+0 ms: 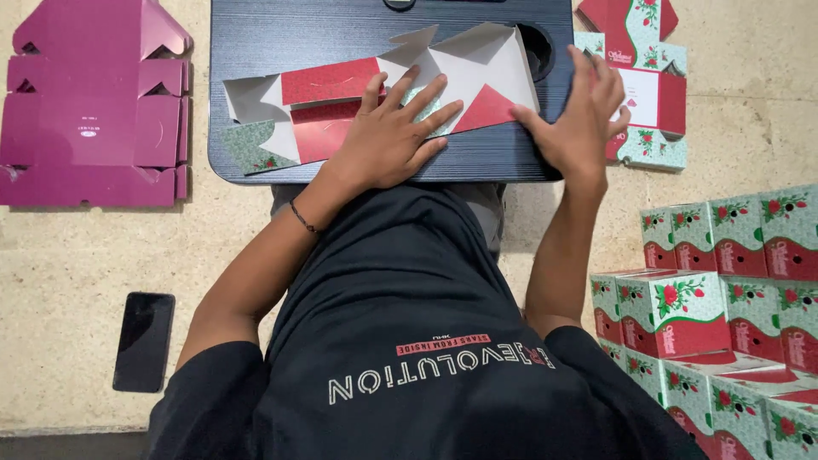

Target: The person folds a flat, pre-cut cardboard sheet into a small box. They crease the edges and tuck the flaps into place to form the box structure. The finished box is placed on a tray.

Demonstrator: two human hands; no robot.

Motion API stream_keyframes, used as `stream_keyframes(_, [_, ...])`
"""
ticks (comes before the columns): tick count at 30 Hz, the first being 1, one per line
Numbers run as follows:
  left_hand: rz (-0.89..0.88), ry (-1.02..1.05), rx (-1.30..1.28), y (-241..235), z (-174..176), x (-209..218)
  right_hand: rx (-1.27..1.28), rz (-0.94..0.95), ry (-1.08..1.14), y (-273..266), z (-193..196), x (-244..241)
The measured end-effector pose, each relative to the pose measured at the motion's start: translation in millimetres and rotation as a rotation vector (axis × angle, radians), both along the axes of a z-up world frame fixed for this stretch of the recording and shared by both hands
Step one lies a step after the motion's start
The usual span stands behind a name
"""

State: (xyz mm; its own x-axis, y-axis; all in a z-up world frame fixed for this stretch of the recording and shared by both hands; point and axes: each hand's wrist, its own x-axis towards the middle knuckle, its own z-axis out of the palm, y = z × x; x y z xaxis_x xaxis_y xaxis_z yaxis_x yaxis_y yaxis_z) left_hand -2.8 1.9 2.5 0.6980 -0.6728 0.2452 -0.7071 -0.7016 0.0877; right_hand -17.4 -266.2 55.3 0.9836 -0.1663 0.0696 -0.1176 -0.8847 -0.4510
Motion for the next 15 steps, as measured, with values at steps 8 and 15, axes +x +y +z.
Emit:
stream_keyframes(8, [0.003, 0.005, 0.006, -0.4, -0.2, 2.5, -0.055, 0.135, -0.053, 36.1, -15.0, 4.8])
stream_keyframes(15, [-0.015, -0.030, 0.000, 2.6, -1.6, 1.4, -0.020, 0.029, -0.015, 1.7, -6.2, 5.5])
